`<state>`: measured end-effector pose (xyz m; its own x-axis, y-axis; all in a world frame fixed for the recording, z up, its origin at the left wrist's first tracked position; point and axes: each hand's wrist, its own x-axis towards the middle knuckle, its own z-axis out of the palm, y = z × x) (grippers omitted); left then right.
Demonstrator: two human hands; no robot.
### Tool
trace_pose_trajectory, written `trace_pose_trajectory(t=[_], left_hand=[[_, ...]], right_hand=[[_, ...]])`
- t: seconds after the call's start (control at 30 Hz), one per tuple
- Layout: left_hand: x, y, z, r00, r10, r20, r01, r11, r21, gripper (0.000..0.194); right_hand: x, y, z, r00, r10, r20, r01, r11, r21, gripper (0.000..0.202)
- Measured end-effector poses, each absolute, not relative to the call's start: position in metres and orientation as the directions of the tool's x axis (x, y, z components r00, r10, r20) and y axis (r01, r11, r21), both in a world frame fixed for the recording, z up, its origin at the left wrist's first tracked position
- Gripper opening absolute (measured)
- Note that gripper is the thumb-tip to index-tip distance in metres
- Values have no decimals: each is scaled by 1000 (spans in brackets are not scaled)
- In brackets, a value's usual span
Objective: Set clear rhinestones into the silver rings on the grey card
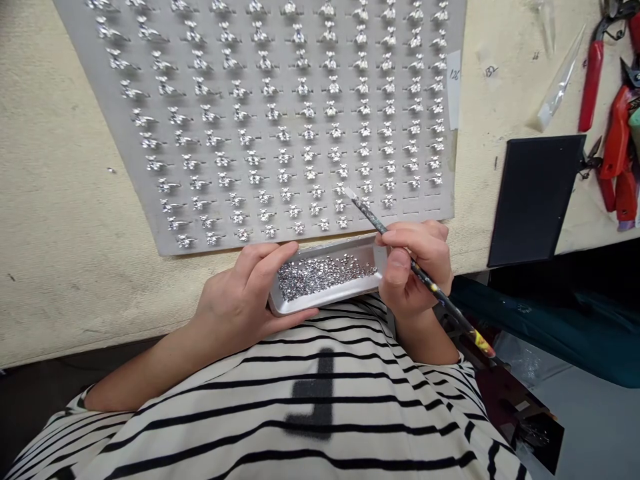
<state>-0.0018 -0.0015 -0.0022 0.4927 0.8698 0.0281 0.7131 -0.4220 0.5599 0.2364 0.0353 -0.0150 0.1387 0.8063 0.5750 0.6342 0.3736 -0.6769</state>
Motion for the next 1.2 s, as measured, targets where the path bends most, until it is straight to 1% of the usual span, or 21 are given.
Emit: trace_pose_trajectory(t=[0.07, 0.2, 0.27, 0.4, 0.57, 0.77, 0.9, 1.03, 1.2], left_hand=[[-1, -1, -2, 494, 869, 23, 712, -420, 562, 83], [-1, -1, -2, 490, 872, 7, 715, -406, 569, 84], [-1, -1, -3, 484, 875, 5, 718, -400, 570, 83], [-2, -1, -2, 484, 875, 12, 720, -406, 563, 83], [-2, -1, -1, 490, 871, 21, 721, -419, 551, 83], [-1, 0, -2, 488, 873, 8, 735, -416, 535, 85], [-1, 0, -1, 492, 871, 18, 733, -425, 531, 86], [-2, 1, -1, 495, 868, 30, 728, -433, 531, 87], [-2, 0, -2, 489, 872, 32, 729, -429, 534, 86]], right_hand=[[239, 36, -16, 164, 774, 612, 594, 418, -687, 16], [251, 32, -19, 163, 676, 719, 434, 605, -668, 22], [256, 27, -21, 118, 683, 721, 386, 637, -667, 23], [263, 19, -24, 113, 708, 697, 379, 618, -689, 27], [268, 16, -28, 185, 672, 717, 388, 621, -681, 32], [277, 15, -34, 214, 624, 752, 376, 657, -653, 29], [277, 14, -35, 226, 637, 737, 392, 634, -667, 28], [274, 14, -32, 207, 631, 748, 384, 651, -655, 28], [269, 13, -27, 217, 680, 700, 441, 572, -692, 29]])
